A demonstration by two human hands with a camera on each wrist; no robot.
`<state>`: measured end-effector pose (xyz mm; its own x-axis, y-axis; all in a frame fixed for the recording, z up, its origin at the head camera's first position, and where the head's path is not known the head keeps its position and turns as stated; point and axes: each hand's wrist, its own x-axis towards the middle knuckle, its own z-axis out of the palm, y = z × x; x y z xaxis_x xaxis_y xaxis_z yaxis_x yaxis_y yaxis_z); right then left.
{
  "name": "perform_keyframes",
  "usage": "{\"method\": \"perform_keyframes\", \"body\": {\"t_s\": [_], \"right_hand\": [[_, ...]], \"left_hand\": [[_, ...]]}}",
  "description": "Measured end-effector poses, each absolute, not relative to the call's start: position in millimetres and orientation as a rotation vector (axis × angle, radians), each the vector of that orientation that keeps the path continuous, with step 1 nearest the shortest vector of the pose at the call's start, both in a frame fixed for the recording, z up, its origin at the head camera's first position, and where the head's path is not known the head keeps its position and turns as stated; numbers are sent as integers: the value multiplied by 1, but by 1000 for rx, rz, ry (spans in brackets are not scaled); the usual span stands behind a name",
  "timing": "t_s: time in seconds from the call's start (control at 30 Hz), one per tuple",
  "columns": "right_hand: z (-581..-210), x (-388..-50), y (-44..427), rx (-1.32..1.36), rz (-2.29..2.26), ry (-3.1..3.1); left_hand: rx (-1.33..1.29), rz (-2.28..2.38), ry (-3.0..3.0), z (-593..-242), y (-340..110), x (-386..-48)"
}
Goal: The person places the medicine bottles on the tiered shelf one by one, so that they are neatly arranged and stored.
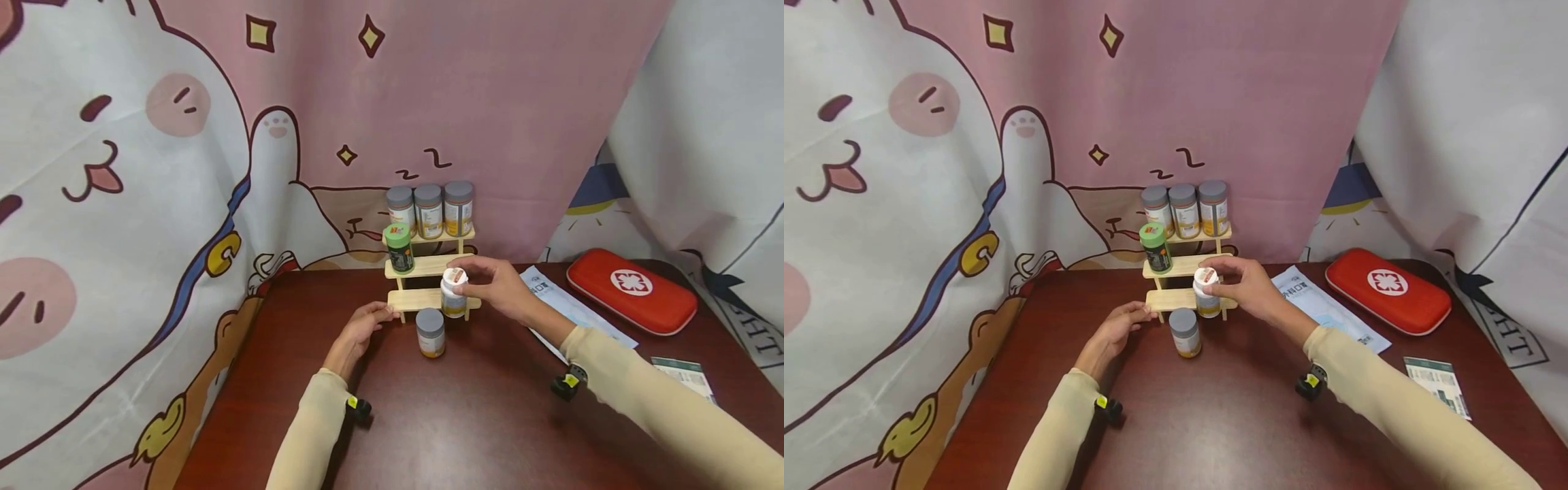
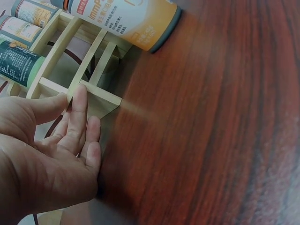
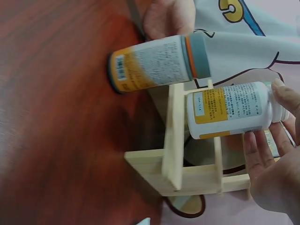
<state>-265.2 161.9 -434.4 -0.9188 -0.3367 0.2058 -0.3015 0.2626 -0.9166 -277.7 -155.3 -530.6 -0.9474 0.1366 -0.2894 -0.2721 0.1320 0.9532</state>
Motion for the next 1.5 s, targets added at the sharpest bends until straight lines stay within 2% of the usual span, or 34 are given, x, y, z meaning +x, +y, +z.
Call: {"method": "perform_keyframes", "body": {"t_s": [0.6,1.1,1.5], "right_hand": [[-401,-291,130,-644,-1834,2676],[-408,-310,123,-555,-1744,2889],[-407,-321,109,-660,-1746,2896]], "left_hand": [[-131,1893,2108,-529,-154,-276],[-124,1907,2104,-530,-155,-276],[-153,1902,2091,-531,-155,-279]]}}
